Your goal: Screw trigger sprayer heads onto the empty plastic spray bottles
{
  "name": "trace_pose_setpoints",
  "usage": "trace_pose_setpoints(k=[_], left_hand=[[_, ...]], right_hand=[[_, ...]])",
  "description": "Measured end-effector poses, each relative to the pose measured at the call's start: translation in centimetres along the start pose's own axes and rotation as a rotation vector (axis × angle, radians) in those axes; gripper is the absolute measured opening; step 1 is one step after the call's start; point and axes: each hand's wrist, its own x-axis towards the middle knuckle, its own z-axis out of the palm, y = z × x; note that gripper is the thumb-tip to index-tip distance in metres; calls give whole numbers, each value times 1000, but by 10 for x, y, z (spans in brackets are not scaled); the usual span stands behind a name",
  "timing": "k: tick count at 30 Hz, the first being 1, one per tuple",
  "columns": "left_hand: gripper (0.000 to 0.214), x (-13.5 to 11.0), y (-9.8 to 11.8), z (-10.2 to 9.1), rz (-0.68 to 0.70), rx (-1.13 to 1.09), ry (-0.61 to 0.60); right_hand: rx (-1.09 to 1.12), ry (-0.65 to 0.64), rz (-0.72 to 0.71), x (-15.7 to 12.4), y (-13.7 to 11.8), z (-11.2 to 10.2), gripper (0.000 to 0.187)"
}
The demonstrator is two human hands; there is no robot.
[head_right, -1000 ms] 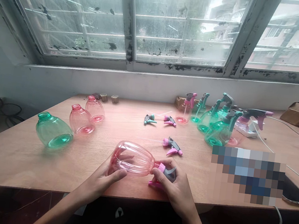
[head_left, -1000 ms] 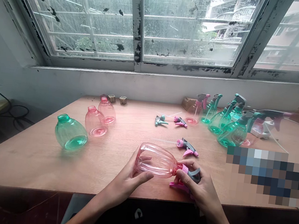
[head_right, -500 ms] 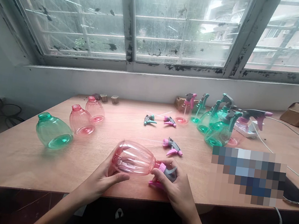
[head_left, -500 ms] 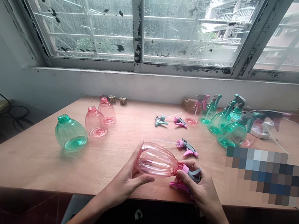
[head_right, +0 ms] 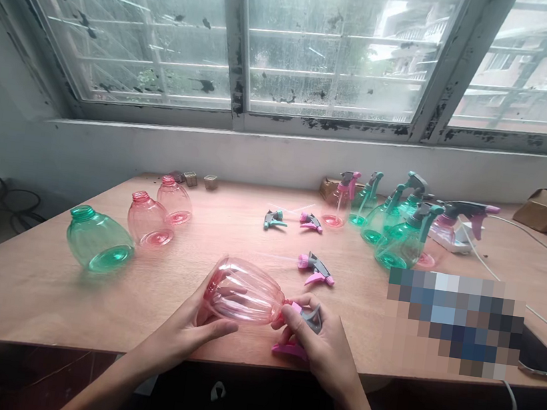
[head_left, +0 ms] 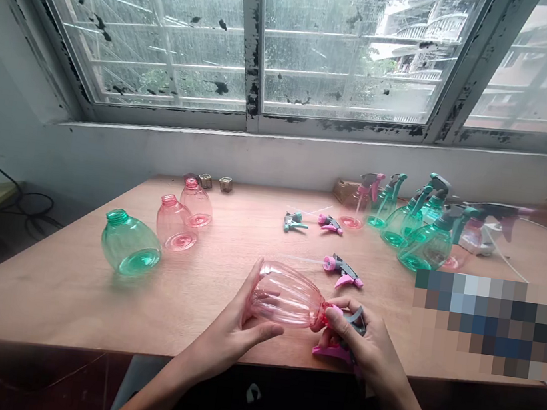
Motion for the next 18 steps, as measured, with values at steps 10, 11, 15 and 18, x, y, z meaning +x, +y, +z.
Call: trace_pose_setpoints(k=[10, 11, 15, 18], left_hand=[[90, 0, 10, 4, 25, 49, 19], [84, 0, 12, 5, 39, 47, 18], [72, 3, 18, 7, 71, 55, 11], [72, 4, 17, 6, 89, 74, 16]], right_hand=[[105, 6, 73, -1, 6, -2, 38], [113, 9, 77, -1, 6, -2, 38], [112, 7, 83, -1, 6, -2, 39], [112, -7, 95, -1, 5, -2, 41]])
